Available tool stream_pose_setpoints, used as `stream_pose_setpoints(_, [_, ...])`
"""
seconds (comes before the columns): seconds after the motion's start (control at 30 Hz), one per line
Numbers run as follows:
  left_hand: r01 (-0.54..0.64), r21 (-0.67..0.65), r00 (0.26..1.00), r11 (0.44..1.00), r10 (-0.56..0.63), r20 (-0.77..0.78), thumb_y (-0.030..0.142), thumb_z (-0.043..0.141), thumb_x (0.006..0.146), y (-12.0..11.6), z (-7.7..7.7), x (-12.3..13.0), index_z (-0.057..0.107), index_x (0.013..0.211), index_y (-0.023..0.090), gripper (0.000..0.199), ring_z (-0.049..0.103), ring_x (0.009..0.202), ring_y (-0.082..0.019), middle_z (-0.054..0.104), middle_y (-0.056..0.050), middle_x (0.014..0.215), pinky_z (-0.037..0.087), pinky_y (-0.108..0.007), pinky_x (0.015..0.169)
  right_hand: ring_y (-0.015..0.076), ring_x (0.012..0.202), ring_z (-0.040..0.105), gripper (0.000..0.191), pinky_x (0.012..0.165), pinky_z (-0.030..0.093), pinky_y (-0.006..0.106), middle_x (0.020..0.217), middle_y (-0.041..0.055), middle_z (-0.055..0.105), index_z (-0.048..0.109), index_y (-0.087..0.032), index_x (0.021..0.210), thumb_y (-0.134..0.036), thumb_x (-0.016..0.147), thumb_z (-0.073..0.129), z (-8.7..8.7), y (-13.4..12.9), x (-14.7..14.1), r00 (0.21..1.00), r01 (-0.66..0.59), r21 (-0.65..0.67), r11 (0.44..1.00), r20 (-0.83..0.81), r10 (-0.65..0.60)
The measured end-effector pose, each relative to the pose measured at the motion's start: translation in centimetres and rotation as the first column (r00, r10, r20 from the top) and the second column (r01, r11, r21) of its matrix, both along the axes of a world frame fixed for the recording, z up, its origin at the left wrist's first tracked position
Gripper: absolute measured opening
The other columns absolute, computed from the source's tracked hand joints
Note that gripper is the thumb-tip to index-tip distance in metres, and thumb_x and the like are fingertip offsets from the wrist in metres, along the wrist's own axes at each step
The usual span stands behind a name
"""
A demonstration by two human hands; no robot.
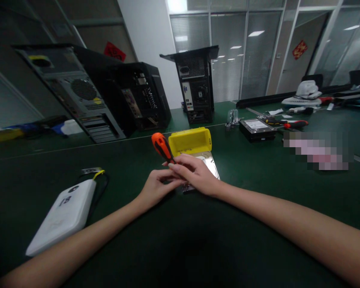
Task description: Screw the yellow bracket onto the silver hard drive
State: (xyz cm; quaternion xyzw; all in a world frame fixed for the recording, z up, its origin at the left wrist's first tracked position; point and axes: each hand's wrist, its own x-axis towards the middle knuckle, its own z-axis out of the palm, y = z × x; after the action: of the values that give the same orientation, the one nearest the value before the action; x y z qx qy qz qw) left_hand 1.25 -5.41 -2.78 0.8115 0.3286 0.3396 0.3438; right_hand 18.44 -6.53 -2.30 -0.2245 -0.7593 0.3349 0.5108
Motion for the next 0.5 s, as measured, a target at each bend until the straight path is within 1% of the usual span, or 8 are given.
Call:
stream_pose_setpoints(0.1, [0.002, 0.017, 1.0, 1.0, -0.002, 0.006, 0.024, 0.067, 0.078, 0.0, 0.0, -0.1, 0.073, 0.086, 0.015, 0.013, 0.068, 0.076, -0.016, 0.073, -0.004, 0.083, 0.054, -0.027, 0.074, 0.0115, 0.08, 0.052, 0.021, 0.072, 0.041, 0.026, 0.086, 0.003, 0.056, 0.062, -0.017, 0.095, -0.034, 0.087, 0.053, -0.2, 0.1, -0.1, 0.999, 0.011, -0.05, 0.999, -0.034, -0.013])
stream_pose_setpoints(0.2, [0.012, 0.037, 1.0, 0.999, -0.011, -0.004, 0.024, 0.066, 0.079, 0.1, 0.0, -0.1, 0.073, 0.089, 0.017, 0.015, 0.068, 0.078, -0.016, 0.073, -0.003, 0.085, 0.054, -0.028, 0.076, 0.0097, 0.071, 0.052, 0.019, 0.062, 0.041, 0.023, 0.082, 0.0009, 0.054, 0.056, -0.017, 0.088, -0.035, 0.082, 0.058, -0.7, 0.3, -0.3, 0.991, -0.051, -0.173, 0.984, -0.127, 0.029])
stream_pose_setpoints(0.27, [0.014, 0.047, 1.0, 0.999, -0.014, -0.008, 0.024, 0.065, 0.079, 0.1, -0.1, -0.1, 0.074, 0.089, 0.017, 0.014, 0.067, 0.079, -0.017, 0.074, -0.003, 0.085, 0.053, -0.028, 0.076, 0.0073, 0.061, 0.048, 0.02, 0.054, 0.037, 0.021, 0.076, -0.0019, 0.051, 0.049, -0.018, 0.086, -0.034, 0.081, 0.061, -1.0, 0.4, -0.4, 0.982, -0.096, -0.235, 0.967, -0.183, 0.053])
stream_pose_setpoints(0.33, [0.015, 0.054, 1.0, 0.998, -0.014, -0.014, 0.023, 0.065, 0.079, 0.1, -0.1, -0.1, 0.074, 0.088, 0.017, 0.014, 0.067, 0.078, -0.017, 0.074, -0.003, 0.085, 0.053, -0.028, 0.076, 0.0059, 0.055, 0.042, 0.022, 0.049, 0.033, 0.02, 0.07, -0.004, 0.047, 0.044, -0.019, 0.085, -0.031, 0.08, 0.062, -1.1, 0.4, -0.4, 0.976, -0.118, -0.26, 0.958, -0.209, 0.063])
stream_pose_setpoints(0.5, [0.012, 0.06, 1.0, 0.998, -0.011, -0.026, 0.025, 0.065, 0.079, -0.1, 0.0, 0.1, 0.074, 0.088, 0.017, 0.015, 0.067, 0.076, -0.017, 0.074, -0.003, 0.084, 0.053, -0.029, 0.074, 0.0061, 0.053, 0.038, 0.026, 0.047, 0.028, 0.02, 0.064, -0.0058, 0.039, 0.04, -0.02, 0.082, -0.031, 0.079, 0.063, -1.1, 0.2, -0.3, 0.977, -0.1, -0.254, 0.962, -0.207, 0.047])
